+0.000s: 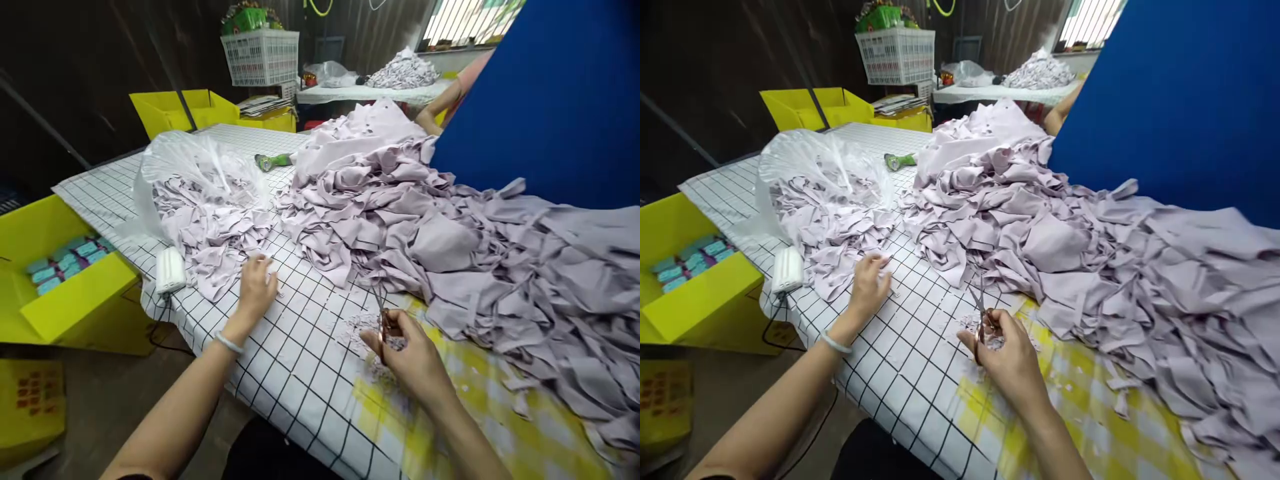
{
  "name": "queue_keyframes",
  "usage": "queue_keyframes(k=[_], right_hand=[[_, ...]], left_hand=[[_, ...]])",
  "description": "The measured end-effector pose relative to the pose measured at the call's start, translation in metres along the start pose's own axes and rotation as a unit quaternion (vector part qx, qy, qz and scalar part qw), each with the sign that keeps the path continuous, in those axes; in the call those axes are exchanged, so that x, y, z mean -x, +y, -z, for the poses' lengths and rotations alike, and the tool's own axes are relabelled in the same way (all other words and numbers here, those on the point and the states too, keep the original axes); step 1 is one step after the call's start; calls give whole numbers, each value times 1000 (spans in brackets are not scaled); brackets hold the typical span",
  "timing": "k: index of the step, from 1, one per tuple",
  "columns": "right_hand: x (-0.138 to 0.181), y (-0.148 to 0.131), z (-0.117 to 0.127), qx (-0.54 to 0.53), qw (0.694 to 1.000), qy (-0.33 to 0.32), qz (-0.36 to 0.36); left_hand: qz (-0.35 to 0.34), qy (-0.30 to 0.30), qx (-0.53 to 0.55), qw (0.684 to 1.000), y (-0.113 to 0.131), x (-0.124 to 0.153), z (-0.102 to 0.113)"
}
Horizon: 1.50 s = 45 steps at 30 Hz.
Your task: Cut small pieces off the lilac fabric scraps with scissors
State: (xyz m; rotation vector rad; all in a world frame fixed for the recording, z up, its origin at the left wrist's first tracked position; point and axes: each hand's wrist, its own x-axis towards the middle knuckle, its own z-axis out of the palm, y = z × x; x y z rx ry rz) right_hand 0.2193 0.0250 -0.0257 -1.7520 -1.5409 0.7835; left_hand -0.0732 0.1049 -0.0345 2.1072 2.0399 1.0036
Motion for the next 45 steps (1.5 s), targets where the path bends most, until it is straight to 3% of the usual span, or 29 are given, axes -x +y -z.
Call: queue_keyframes(k=[3,7,9,13,17,21,25,28,31,34,36,38,41,43,45], right_hand=[[5,-24,-15,-6,999,-6,43],[6,-47,-35,-16,997,-40,69],[6,-46,-40,-28,996,-45,66],[10,-32,-45,-34,998,-46,31],[17,-25,-49,-28,996,-81,-1],[23,-32,-51,-34,994,-106,11],[28,-36,-54,-43,993,-110,31],[28,-35,-55,-62,993,-101,23],[27,-37,-56,-164,979,-120,-24],[26,-45,-57,-319,925,-183,-92],[28,-51,-60,-358,899,-223,-117],[31,-53,-64,-356,899,-225,-123],[36,-52,-69,-357,907,-187,-124],[41,-51,-69,-352,910,-183,-123],[46,-51,-70,-343,908,-207,-120]], left_hand=[[83,38,-43,995,-46,-43,12],[93,-22,-63,993,-59,-70,10],[47,-77,-50,995,-49,-56,9],[-33,-133,-9,990,-30,4,14],[28,-53,-17,998,-49,30,33],[143,60,-73,985,-98,2,54],[137,35,-83,986,-117,-32,67],[92,28,-65,993,-91,-27,69],[7,0,18,1000,-37,16,63],[-130,-86,222,963,21,75,51],[-154,-128,282,938,46,105,45],[-154,-160,301,927,55,124,43],[-105,-232,337,907,49,132,44],[13,-271,392,879,40,128,42],[185,-248,462,831,33,116,37]])
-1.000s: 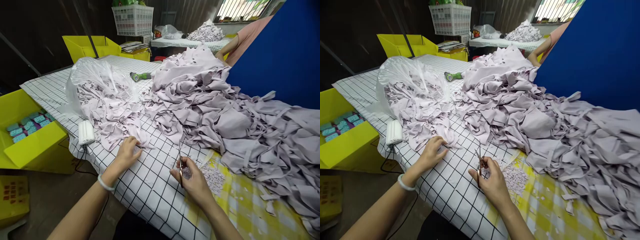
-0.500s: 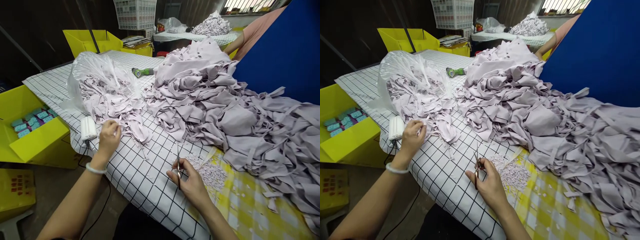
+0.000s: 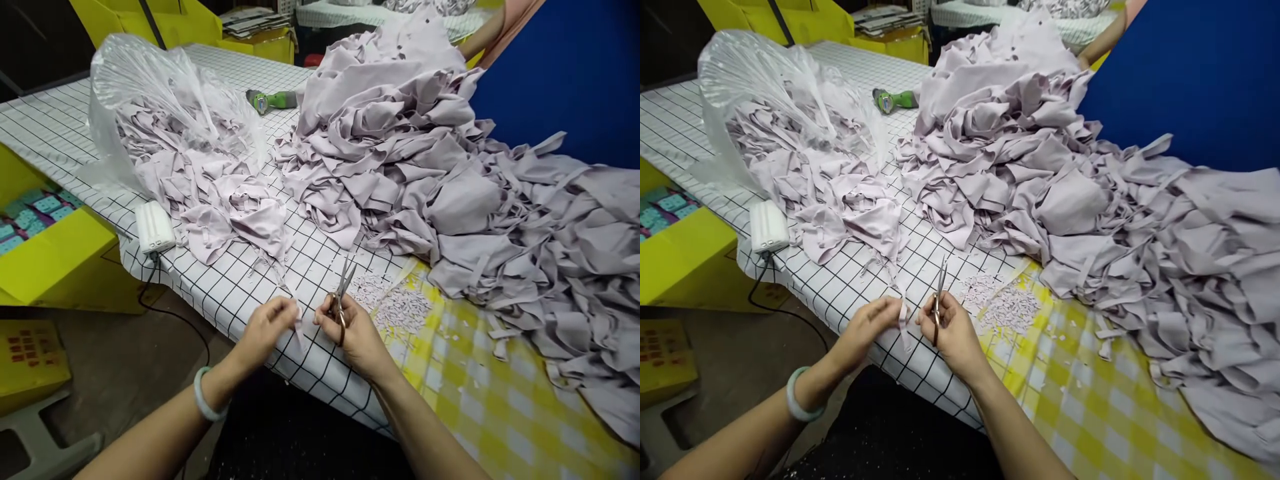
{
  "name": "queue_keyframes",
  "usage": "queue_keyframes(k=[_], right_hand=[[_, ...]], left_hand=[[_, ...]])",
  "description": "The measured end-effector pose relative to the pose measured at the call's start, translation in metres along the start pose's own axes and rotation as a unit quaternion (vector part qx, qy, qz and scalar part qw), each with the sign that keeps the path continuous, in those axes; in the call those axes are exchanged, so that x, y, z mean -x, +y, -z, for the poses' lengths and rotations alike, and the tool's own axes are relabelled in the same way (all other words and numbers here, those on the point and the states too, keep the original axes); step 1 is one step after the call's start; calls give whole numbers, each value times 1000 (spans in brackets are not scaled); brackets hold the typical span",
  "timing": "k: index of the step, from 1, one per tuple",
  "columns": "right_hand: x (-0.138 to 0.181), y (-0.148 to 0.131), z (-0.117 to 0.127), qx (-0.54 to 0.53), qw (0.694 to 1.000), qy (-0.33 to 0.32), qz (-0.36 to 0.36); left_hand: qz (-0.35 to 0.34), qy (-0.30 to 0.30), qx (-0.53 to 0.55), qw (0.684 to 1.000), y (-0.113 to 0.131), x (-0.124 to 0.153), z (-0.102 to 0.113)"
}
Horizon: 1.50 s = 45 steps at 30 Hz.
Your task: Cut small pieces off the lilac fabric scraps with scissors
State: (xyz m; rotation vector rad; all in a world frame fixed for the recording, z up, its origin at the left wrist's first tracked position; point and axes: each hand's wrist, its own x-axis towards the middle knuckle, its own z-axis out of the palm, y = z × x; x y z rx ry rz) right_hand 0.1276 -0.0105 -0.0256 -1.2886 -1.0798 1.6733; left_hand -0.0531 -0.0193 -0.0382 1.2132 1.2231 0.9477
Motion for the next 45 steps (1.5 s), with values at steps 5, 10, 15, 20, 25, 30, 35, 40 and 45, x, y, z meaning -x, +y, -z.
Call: queue_keyframes(k=[5,10,15,20,25,30,35,40,45], right_hand=[[2,0,-6,10,999,-34,17],[-44,-11,-3,65,989,51,120],[-96,-34,-3,64,981,67,173],[-92,-57,-7,69,960,0,271],[-78,-49,-9,24,965,-43,258],[-65,-39,-12,-6,966,-56,251],[-60,-37,-18,-95,971,-118,188],[-50,-26,-25,-191,969,-75,139],[-20,-11,-28,-195,977,-51,71]], left_hand=[[99,153,118,976,3,-57,14],[112,113,57,986,10,-102,32],[27,128,58,990,51,-106,38],[-29,15,144,989,104,-68,37],[47,-97,139,984,94,-36,27],[32,-123,64,990,82,-23,23],[1,-127,21,992,93,-11,23],[-154,7,-154,976,93,-5,18],[-201,-19,-25,979,71,-19,-7]])
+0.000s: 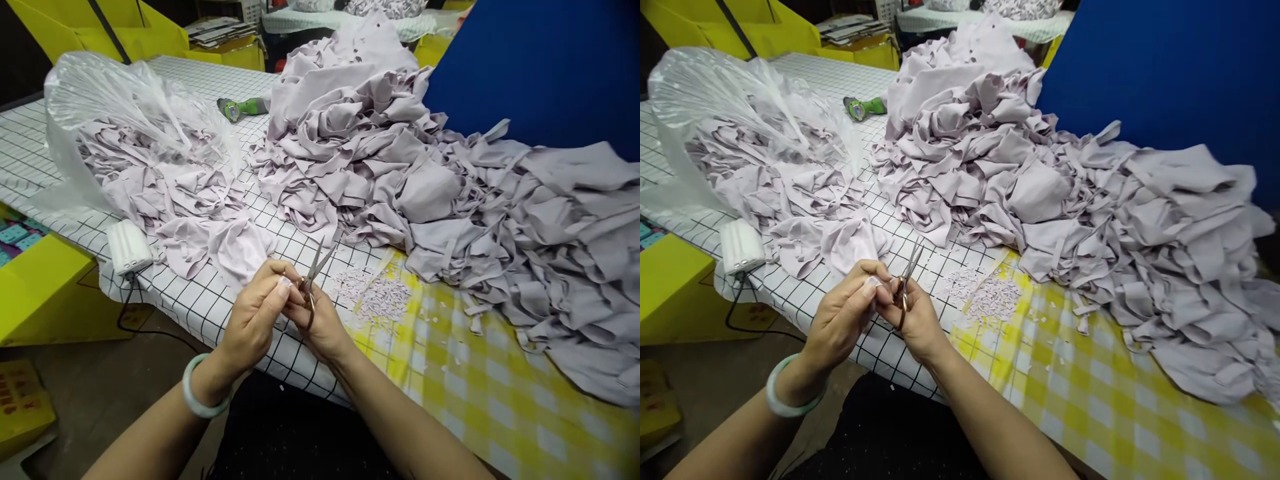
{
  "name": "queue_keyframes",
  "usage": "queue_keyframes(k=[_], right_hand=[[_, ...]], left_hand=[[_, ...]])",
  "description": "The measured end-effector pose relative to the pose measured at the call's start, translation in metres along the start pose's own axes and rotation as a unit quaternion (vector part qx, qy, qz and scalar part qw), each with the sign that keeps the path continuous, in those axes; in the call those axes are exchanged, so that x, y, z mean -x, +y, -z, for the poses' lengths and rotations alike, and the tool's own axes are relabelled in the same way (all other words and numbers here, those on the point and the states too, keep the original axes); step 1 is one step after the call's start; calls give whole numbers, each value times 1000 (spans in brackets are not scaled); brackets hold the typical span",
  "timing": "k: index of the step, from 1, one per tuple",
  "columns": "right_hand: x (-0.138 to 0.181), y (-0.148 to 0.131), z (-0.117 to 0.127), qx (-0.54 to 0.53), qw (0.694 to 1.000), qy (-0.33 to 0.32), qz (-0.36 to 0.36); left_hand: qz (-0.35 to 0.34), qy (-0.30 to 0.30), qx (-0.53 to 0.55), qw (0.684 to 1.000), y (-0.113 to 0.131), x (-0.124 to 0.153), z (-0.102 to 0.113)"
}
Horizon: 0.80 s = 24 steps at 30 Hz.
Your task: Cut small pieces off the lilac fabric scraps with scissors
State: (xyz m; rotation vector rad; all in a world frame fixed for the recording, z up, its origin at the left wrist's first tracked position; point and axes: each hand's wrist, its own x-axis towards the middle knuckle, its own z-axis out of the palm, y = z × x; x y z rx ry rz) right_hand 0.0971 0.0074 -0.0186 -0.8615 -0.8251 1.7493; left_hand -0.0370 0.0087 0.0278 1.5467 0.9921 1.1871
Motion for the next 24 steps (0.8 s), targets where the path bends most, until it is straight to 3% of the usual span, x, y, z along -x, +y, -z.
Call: queue_keyframes(k=[2,4,8,11,16,24], right_hand=[[14,-7,13,88,996,13,6],[30,-20,33,232,972,34,31],[61,-41,66,488,864,92,88],[75,-46,76,567,810,90,115],[84,-45,80,590,789,98,141],[88,-44,86,594,779,113,165]], left_hand=[[49,-4,82,995,-13,0,-13],[90,-25,111,989,-22,1,-24],[116,-98,126,980,-30,2,-42],[122,-130,153,972,-31,1,-53],[129,-160,180,962,-32,-2,-66],[84,-196,116,970,-33,-3,-74]])
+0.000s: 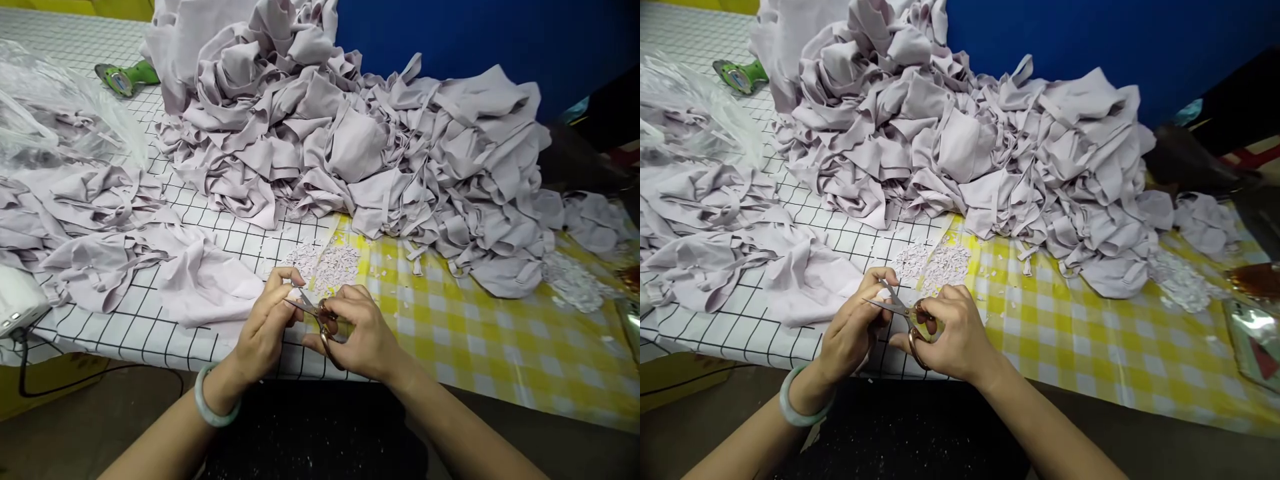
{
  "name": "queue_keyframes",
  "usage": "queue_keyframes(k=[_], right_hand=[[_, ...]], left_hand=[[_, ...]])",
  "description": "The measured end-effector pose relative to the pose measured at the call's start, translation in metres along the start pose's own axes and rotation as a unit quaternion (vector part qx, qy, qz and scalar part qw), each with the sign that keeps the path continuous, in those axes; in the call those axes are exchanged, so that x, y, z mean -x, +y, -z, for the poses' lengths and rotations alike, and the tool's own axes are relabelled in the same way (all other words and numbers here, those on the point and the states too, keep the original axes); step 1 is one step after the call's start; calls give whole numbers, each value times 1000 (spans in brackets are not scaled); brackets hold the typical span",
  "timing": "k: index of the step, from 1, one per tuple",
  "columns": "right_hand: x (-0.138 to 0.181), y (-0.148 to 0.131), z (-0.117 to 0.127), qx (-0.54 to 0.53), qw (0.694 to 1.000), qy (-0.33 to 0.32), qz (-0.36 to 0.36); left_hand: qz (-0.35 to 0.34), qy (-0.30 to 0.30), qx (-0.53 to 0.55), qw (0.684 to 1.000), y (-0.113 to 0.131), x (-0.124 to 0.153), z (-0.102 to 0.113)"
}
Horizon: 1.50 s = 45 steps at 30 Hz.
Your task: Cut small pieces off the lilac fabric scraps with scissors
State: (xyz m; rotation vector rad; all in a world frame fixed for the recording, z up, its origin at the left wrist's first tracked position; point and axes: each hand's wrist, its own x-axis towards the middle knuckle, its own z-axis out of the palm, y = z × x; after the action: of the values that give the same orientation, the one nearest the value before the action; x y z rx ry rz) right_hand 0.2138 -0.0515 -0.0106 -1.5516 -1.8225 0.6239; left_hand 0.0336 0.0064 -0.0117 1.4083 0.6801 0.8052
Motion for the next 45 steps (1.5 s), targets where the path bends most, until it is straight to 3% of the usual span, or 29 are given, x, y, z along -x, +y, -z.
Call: queue_keyframes(k=[18,26,29,32,34,35,36,38,40,41,43,45], right_hand=[[9,6,-2,29,998,62,-15],[30,25,-5,22,988,109,-110],[38,31,-1,-67,974,96,-195],[45,38,6,-175,947,96,-250],[48,42,9,-200,949,101,-223],[49,44,9,-203,954,98,-199],[49,46,8,-201,959,92,-176],[46,46,1,-196,967,74,-145],[41,40,-8,-187,972,63,-125],[37,35,-14,-178,976,59,-115],[25,21,-25,-146,985,41,-79],[10,4,-38,-106,994,11,-22]], left_hand=[[-23,-31,-25,999,-6,-5,-13],[-14,-96,-78,992,-15,-30,-27],[-12,-109,-107,988,-13,-37,-34],[-21,-183,-203,962,4,-25,-33],[-41,-238,-288,927,19,-10,-22],[-52,-236,-321,916,26,-3,-12],[-59,-206,-348,913,30,2,3],[-63,-77,-405,909,34,9,42],[-46,82,-491,866,32,8,88],[-30,132,-530,837,29,7,109],[1,175,-556,813,24,7,142],[24,192,-550,812,20,15,158]])
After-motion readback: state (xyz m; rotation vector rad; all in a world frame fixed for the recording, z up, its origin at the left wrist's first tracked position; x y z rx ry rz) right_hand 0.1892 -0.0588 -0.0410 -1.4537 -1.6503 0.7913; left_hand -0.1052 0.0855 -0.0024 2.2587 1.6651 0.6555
